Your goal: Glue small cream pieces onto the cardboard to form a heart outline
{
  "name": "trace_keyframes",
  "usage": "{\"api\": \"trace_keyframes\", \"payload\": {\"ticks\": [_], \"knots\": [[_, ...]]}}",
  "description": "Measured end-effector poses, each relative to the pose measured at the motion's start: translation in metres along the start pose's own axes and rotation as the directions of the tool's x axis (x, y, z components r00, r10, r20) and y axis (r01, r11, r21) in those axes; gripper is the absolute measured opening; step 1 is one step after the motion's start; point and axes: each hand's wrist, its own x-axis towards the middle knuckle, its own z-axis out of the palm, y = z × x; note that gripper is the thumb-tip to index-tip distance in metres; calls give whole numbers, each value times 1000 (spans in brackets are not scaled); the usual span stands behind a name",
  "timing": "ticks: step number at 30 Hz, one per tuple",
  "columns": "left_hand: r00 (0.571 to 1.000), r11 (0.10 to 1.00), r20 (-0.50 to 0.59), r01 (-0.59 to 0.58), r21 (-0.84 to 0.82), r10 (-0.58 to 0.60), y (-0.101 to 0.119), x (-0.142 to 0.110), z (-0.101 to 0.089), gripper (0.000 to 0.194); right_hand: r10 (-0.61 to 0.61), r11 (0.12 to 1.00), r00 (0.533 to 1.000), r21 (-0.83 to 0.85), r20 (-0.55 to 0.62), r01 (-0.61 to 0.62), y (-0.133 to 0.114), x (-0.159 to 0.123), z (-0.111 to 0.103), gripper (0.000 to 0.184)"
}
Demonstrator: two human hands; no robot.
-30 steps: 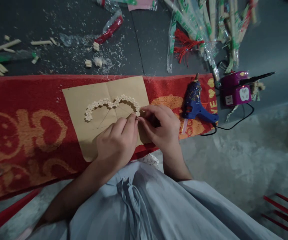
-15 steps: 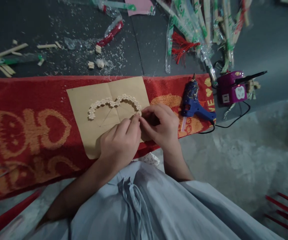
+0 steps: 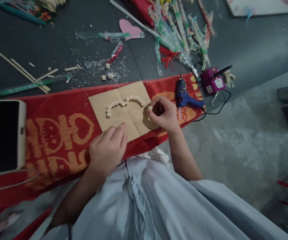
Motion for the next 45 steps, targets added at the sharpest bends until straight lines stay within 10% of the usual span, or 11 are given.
{"api": "trace_keyframes", "payload": {"ticks": [16, 45], "knots": [[987, 987, -4, 159, -23, -159, -49, 2, -2, 26, 35, 994, 999, 101, -16, -33, 3, 6, 3, 19], [918, 863, 135, 396, -313, -372, -61, 6, 12, 24, -1, 973, 999, 229, 36, -7, -1, 4, -2, 18]]}}
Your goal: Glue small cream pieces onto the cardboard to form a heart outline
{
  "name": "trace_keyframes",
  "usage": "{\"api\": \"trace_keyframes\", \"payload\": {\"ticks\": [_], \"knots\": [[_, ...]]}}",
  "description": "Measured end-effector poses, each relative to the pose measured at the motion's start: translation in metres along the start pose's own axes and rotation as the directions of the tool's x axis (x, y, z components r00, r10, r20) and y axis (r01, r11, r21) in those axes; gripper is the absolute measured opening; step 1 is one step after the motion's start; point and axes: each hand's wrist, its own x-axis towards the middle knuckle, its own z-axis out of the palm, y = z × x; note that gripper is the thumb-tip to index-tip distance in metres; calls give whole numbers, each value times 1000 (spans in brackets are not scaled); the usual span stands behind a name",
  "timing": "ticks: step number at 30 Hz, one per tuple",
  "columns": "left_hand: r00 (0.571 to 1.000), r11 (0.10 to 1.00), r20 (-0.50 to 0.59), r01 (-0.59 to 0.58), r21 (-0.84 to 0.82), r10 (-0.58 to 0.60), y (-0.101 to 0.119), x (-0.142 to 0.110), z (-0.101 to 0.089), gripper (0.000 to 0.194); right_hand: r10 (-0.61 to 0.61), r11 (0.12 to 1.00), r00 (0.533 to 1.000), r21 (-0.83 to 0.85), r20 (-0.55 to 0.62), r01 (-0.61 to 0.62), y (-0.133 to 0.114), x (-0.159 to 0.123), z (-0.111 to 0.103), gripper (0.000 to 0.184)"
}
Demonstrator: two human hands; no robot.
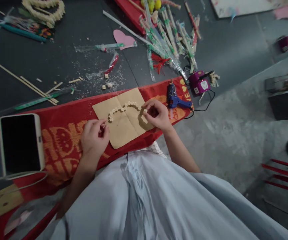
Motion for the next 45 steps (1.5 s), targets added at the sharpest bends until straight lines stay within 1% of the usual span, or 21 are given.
{"api": "trace_keyframes", "payload": {"ticks": [3, 8, 11, 14, 18, 23, 27, 32, 37, 45], "knots": [[1000, 1000, 14, -1, 23, 0, 0, 2, 0, 26, 14, 1000, 1000, -9, 22, -14, -2, 0, -1, 16], [1000, 999, -9, -7, 39, 7, -3, 5, 2, 25, 53, 997, 998, -67, 36, -50, -2, -1, -2, 14], [999, 999, -22, -38, 29, 38, -2, 6, 2, 22, 72, 994, 996, -81, 48, -68, -2, -2, -3, 14], [998, 995, -16, -63, 83, 65, 1, 6, 1, 19, 69, 994, 996, -84, 57, -64, -2, -3, -4, 14], [1000, 990, 15, -29, 136, 28, 2, 6, -1, 17, 50, 995, 996, -90, 69, -44, -1, -3, -4, 14], [999, 985, 28, -43, 166, 39, 3, 6, -1, 16, 46, 997, 996, -70, 74, -41, 1, -3, -4, 13], [999, 984, 43, -26, 174, 18, 2, 6, 0, 17, 44, 997, 996, -70, 81, -39, 1, -4, -5, 13], [1000, 992, 24, -11, 129, 8, 2, 5, 2, 17, 65, 995, 994, -77, 85, -59, 0, -5, -5, 13], [999, 981, 1, -42, 188, 43, 4, 5, 2, 19, 80, 994, 992, -78, 98, -73, 1, -4, -5, 14], [1000, 983, 17, -7, 185, 4, 3, 4, 3, 15, 89, 994, 992, -68, 91, -82, 1, -5, -5, 13]]}}
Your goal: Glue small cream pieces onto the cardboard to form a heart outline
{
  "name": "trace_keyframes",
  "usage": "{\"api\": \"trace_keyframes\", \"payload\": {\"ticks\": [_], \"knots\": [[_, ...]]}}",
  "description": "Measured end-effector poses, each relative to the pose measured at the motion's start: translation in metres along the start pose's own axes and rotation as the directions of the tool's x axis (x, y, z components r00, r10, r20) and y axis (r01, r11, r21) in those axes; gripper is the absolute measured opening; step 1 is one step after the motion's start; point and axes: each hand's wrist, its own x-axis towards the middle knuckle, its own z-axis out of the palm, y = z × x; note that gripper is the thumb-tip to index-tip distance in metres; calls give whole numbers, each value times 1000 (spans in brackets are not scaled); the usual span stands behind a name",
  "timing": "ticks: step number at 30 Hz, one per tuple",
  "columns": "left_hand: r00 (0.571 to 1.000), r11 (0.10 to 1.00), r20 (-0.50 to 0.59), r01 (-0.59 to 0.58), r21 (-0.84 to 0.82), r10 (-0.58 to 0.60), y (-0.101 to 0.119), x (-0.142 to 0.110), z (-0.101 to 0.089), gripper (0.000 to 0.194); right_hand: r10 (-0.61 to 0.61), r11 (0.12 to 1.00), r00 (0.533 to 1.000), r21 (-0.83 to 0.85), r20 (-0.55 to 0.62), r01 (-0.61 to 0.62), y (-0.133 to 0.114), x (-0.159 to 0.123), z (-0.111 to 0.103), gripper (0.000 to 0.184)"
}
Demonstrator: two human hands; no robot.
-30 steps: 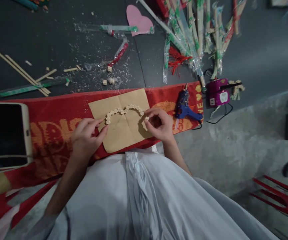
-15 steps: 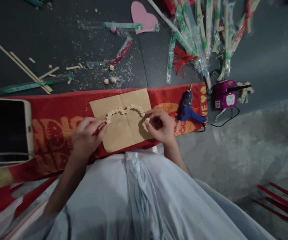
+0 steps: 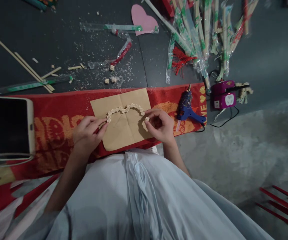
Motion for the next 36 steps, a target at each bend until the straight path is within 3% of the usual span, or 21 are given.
{"api": "trace_keyframes", "payload": {"ticks": [7, 13, 18, 29, 36], "knots": [[1000, 1000, 4, -4, -15, 4, -1, 0, 0, 15, -2, 1000, 1000, -12, -5, 2, -2, 1, -1, 13], [1000, 999, -2, -10, -40, 9, -3, 1, 2, 17, -68, 995, 998, 79, -9, 68, -3, -1, -4, 14], [1000, 999, 6, 0, -48, 0, -2, 1, 1, 15, -73, 997, 996, 16, 51, 72, -4, -1, -5, 12], [1000, 999, 23, 12, -39, -11, -6, -1, 2, 19, -48, 999, 998, 26, 46, 47, -3, -2, -4, 13], [1000, 999, 19, 13, -45, -12, -5, -1, 1, 20, -73, 994, 997, -81, 13, 74, -1, -1, -4, 13]]}}
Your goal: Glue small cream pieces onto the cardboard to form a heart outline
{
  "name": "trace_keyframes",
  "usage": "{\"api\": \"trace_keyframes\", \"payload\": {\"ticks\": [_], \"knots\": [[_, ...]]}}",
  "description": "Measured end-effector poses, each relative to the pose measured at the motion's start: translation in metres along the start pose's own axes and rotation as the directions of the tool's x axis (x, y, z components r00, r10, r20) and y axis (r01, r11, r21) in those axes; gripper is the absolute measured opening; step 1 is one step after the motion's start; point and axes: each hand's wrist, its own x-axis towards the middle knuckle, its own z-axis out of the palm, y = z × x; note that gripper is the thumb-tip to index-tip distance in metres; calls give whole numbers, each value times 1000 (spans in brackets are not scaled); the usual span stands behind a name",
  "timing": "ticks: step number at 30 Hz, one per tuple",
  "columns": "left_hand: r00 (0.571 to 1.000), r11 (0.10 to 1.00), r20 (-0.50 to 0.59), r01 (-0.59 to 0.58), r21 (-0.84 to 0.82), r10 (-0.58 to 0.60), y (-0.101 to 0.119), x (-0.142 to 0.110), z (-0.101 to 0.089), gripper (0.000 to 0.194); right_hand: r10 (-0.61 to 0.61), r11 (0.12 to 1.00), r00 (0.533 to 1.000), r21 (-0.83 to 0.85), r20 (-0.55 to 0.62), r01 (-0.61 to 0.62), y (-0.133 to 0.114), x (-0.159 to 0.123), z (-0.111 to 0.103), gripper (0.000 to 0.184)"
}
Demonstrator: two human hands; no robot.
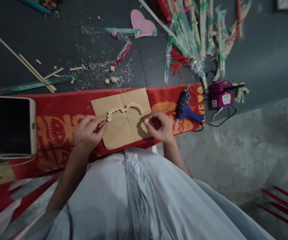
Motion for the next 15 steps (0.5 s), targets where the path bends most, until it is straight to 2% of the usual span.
{"api": "trace_keyframes", "payload": {"ticks": [6, 10, 12, 15], "knots": [[1000, 1000, 8, -8, -20, 8, -1, 1, -2, 21, 32, 999, 999, 24, 6, -32, 1, -1, 2, 15], [1000, 999, -7, -23, -39, 22, -1, 2, -1, 22, 96, 994, 995, 53, -10, -95, -6, 1, -2, 14], [998, 995, -46, -44, -91, 40, 0, 2, -1, 22, 113, 994, 993, -6, -34, -113, -11, 6, -8, 13], [992, 985, -123, -49, -164, 28, 3, 2, -2, 24, 76, 979, 994, -182, -81, -90, -11, 19, -20, 10]]}}
